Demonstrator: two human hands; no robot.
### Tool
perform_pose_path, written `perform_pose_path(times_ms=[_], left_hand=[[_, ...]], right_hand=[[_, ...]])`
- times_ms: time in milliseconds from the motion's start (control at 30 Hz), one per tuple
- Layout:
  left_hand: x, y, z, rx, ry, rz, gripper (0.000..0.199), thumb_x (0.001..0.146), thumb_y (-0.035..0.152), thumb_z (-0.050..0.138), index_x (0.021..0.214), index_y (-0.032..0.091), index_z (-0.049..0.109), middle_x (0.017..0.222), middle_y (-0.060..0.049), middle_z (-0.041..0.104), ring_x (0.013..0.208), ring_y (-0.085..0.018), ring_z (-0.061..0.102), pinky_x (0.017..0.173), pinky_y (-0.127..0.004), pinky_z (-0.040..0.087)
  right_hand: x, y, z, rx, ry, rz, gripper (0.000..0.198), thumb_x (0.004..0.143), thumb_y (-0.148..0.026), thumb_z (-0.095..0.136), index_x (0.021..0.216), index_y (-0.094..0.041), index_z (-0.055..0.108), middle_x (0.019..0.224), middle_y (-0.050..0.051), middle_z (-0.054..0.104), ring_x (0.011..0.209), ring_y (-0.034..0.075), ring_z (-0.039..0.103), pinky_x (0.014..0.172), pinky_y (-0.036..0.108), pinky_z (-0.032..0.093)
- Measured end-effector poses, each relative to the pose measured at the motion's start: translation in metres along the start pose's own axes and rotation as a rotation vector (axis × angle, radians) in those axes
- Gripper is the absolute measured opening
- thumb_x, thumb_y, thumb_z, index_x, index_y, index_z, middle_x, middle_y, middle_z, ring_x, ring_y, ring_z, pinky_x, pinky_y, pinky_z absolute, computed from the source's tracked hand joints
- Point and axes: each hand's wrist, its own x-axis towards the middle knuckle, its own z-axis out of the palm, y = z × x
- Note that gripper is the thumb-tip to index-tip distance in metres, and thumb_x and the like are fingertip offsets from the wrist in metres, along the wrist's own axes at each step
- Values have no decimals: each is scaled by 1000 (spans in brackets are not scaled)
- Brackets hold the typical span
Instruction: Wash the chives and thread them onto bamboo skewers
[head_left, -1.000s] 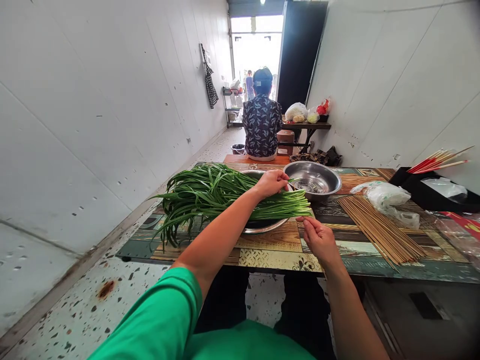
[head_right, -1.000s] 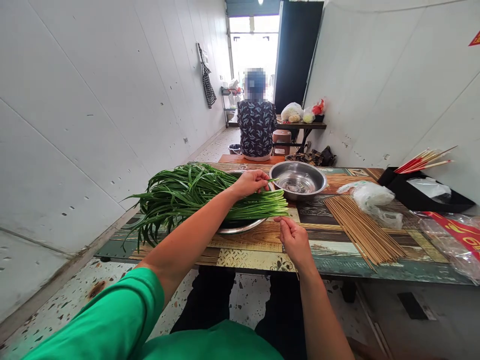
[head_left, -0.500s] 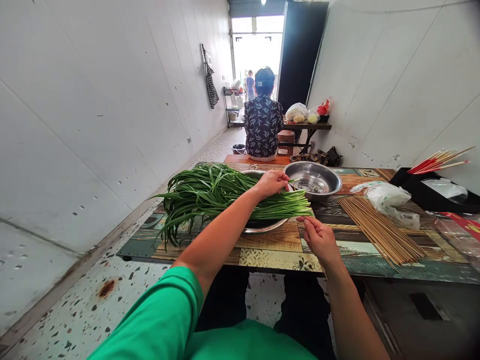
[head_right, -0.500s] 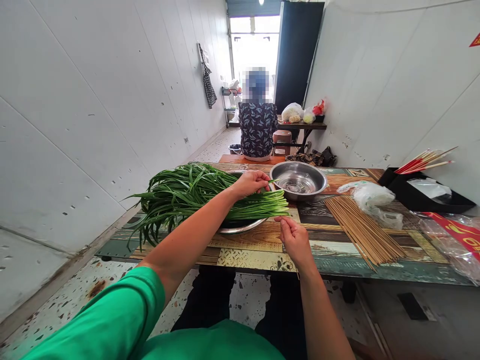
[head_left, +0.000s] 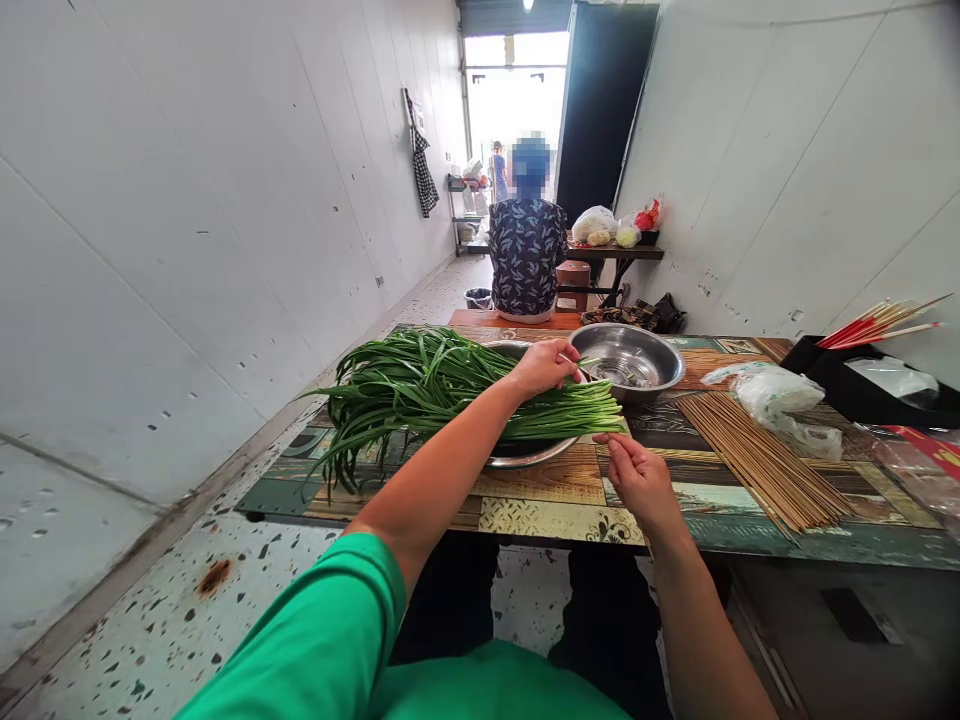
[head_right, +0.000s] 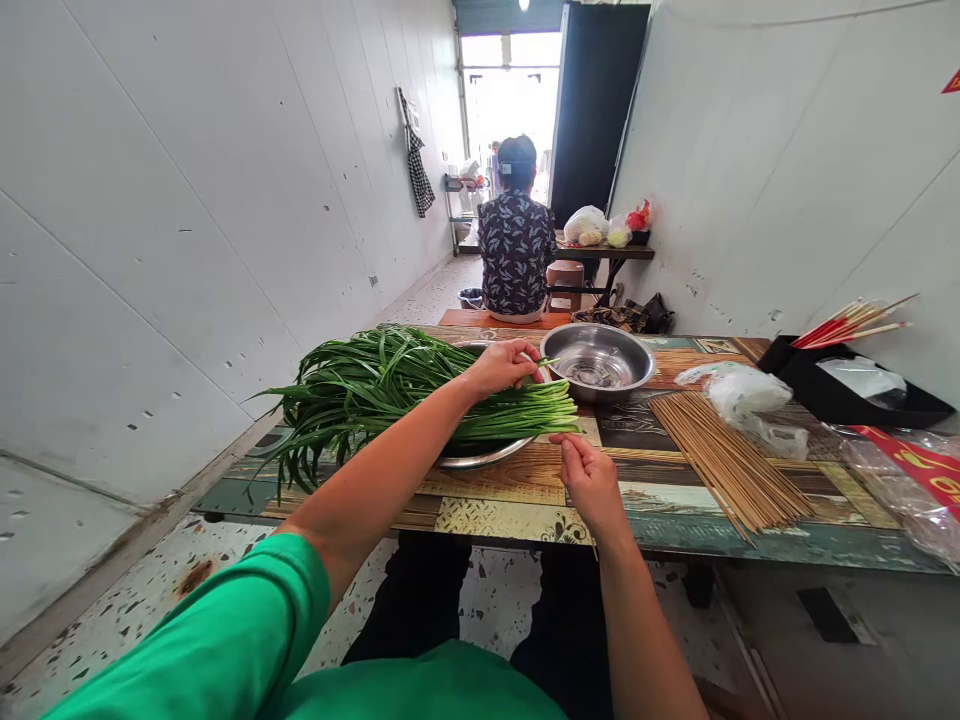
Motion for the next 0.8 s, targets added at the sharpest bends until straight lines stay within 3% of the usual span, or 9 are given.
perform_pose_path(times_ms=[333, 800], left_hand=[[4, -4, -3, 58, -14, -2, 7, 86, 6, 59, 89, 12, 62, 63, 4, 68, 48, -4, 44, 57, -19, 35], [-1, -4, -5, 125, -13, 62, 14, 80, 7, 63, 92, 10, 69, 67, 2, 70, 58, -7, 52, 69, -19, 42]], right_hand=[[-4, -4, 0, 3, 2, 14, 67, 82, -65, 53, 112, -7, 68, 47, -8, 36, 40, 6, 29, 40, 23, 19], [-4, -3, 0, -20, -1, 0, 67, 86, -64, 51, 114, -6, 69, 47, -8, 35, 42, 7, 28, 43, 23, 18]])
